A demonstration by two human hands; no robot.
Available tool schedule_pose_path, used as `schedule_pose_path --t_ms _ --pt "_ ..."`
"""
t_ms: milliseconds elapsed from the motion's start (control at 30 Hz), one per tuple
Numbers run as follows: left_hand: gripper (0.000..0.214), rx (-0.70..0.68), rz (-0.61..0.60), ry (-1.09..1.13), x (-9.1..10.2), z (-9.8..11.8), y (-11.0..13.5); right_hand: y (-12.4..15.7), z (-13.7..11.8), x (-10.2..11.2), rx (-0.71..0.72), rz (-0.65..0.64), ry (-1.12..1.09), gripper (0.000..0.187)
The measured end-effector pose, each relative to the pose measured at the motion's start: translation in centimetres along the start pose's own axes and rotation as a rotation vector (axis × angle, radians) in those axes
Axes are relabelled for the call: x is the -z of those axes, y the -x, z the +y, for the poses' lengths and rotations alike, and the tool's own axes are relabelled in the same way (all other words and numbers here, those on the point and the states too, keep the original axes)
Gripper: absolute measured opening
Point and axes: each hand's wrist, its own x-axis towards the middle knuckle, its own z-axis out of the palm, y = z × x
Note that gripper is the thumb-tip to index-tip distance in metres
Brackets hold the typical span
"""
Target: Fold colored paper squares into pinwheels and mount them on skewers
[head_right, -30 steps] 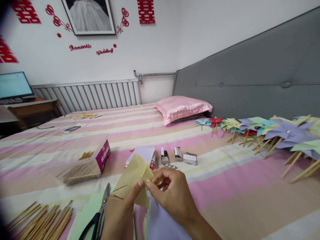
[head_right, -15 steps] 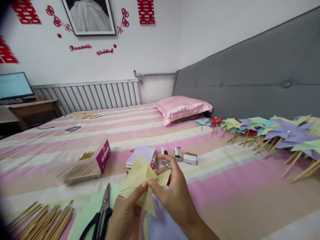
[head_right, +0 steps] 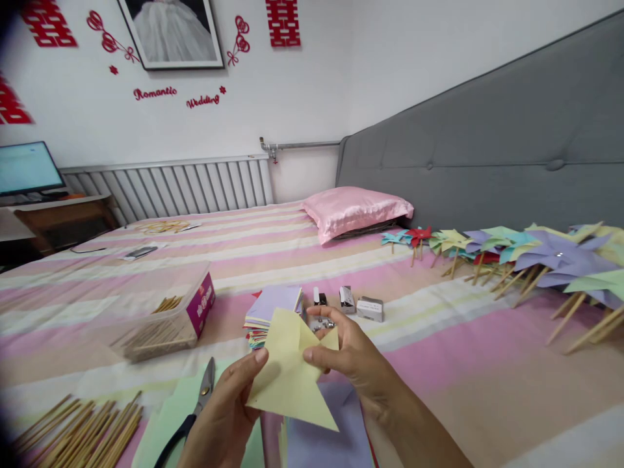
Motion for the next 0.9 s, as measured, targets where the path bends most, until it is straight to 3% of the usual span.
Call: schedule_pose_path --t_ms 167,333,667,900 --pt "0.035 0.039 -0.101 -0.199 0.3 -0.2 0.0 0.0 0.0 0.4 -0.032 -0.084 0.082 0.066" --pt "0.038 0.040 -0.094 -0.346 0.8 -0.8 -0.4 0.0 0.1 0.6 -0.033 -0.171 0.091 0.069" --pt "0.046 0.068 -0.144 -0.392 1.7 -1.5 -1.3 0.2 0.3 0.4 -0.009 -0.163 0.163 0.070" --pt "0.041 0.067 -0.107 -0.409 1.8 -1.8 -1.5 0.3 0.1 0.0 0.034 -0.149 0.191 0.071"
